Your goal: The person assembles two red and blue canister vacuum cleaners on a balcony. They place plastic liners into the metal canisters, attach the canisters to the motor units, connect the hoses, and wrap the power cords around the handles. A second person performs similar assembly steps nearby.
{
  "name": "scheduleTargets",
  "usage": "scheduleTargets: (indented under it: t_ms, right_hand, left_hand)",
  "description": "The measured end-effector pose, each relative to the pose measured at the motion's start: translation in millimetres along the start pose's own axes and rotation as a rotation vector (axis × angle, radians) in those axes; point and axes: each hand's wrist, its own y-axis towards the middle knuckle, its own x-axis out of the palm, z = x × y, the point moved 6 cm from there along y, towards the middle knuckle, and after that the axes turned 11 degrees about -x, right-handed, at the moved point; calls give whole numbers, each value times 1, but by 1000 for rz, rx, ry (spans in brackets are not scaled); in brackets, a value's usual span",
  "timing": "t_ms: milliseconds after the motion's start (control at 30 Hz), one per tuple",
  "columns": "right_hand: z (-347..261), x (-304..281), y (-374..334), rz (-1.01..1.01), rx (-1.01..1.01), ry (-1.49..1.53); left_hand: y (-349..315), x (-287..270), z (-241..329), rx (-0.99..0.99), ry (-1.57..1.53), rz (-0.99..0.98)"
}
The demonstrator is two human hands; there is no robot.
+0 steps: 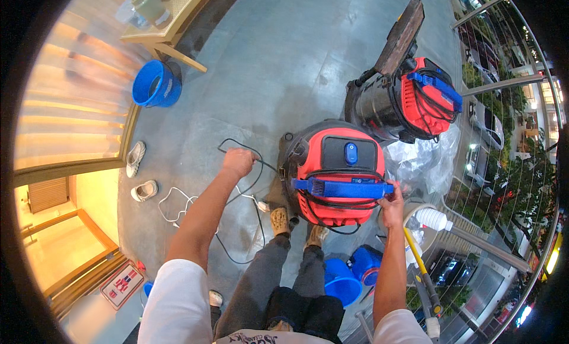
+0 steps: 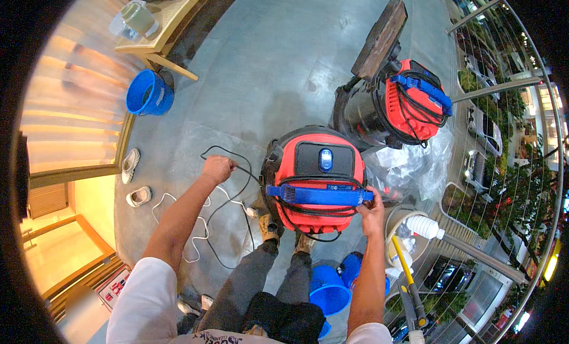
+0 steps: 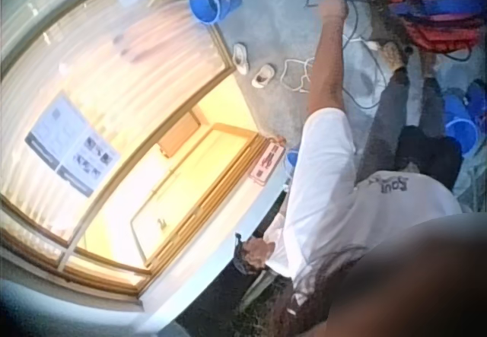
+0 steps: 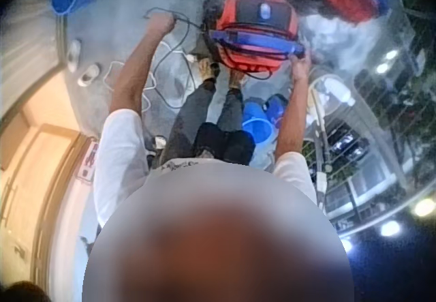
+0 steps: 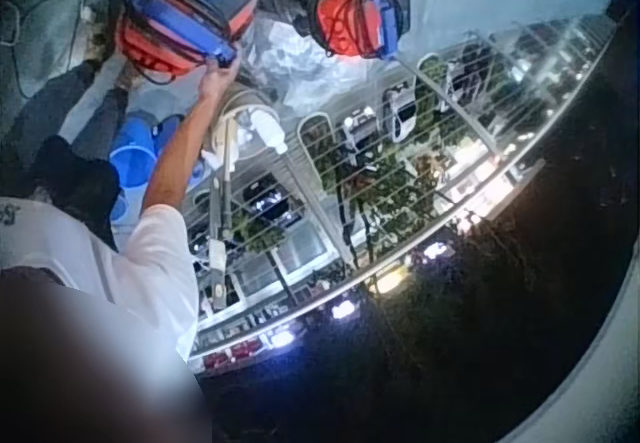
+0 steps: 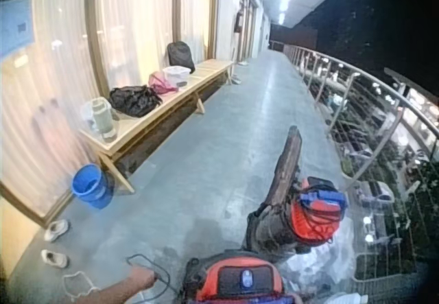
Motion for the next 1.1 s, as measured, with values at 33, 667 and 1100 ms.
scheduleTargets:
  t_ms: [33,667,1100]
  right_hand:
    - [1,0,3,-18,26,63]
    - [24,-12,-2,1,81,265]
    - [-61,-13,11,-146,-647,-836]
  left_hand:
    - [5,-5,2,-53,-36,42]
    - [3,-112,49,-166,-132,488]
    - [-62,-201,325,813,232,478]
